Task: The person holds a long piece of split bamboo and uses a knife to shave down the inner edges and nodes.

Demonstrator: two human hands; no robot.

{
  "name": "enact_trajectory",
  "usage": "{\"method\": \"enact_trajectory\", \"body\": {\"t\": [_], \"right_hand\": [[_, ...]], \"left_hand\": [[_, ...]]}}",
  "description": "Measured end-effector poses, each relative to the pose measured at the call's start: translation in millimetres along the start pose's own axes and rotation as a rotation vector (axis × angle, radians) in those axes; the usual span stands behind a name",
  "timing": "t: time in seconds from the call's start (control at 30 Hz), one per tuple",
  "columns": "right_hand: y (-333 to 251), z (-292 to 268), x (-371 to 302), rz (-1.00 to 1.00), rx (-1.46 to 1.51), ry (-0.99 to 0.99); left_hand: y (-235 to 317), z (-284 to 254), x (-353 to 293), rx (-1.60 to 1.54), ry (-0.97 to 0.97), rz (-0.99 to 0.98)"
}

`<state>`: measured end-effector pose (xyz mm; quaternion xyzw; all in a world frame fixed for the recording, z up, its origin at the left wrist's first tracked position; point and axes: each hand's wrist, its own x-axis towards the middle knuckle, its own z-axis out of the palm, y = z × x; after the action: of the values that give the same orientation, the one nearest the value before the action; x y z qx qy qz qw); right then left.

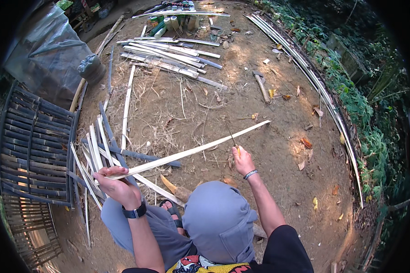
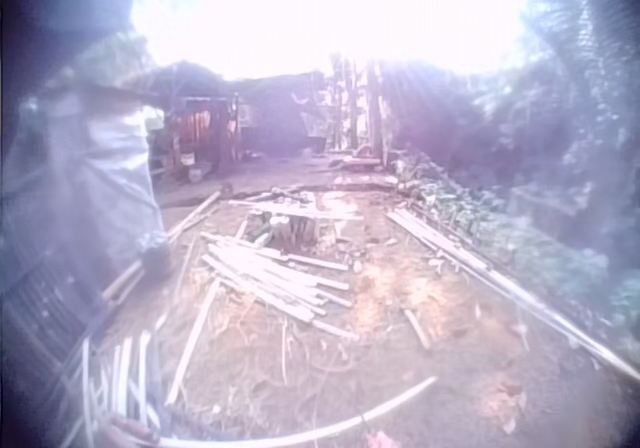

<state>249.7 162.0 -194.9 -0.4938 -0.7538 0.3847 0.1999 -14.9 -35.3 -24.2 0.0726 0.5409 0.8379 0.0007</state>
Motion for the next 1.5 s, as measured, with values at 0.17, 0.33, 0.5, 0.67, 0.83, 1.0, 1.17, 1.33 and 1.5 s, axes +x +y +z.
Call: {"method": "enact_trajectory", "body": {"t": [0.17,0.33,0.5,0.67,0.83,1.0,1.17,1.33,1.5], "right_hand": [[3,1,-8,0.011,-0.048,-0.042],[7,-9,-1,0.041,-0.07,-0.066],[19,-7,5,0.028,-0.042,-0.045],[2,1,-8,-0.071,-0.011,-0.142],[48,-10,22,0.076,-0.059,0.05],[22,2,-5,-0.021,0.084,-0.149],[86,-20,32,0.188,-0.089,0.03],[53,-3,11,-0.028,0.001,-0.079],[78,-14,32,0.146,-0.038,-0.031]], "left_hand": [[2,1,-4,-0.003,-0.028,-0.002],[4,-3,-2,-0.023,-0.054,0.009],[0,4,-2,0.034,0.007,0.014],[-1,-3,2,0.02,-0.032,0.042],[-2,4,0,0.042,-0.004,0.023],[0,1,0,0.026,-0.029,0.043],[-2,8,-2,0.037,-0.005,0.029],[1,4,1,0.017,-0.013,0.053],[-1,7,0,0.04,0.015,0.032]]}}
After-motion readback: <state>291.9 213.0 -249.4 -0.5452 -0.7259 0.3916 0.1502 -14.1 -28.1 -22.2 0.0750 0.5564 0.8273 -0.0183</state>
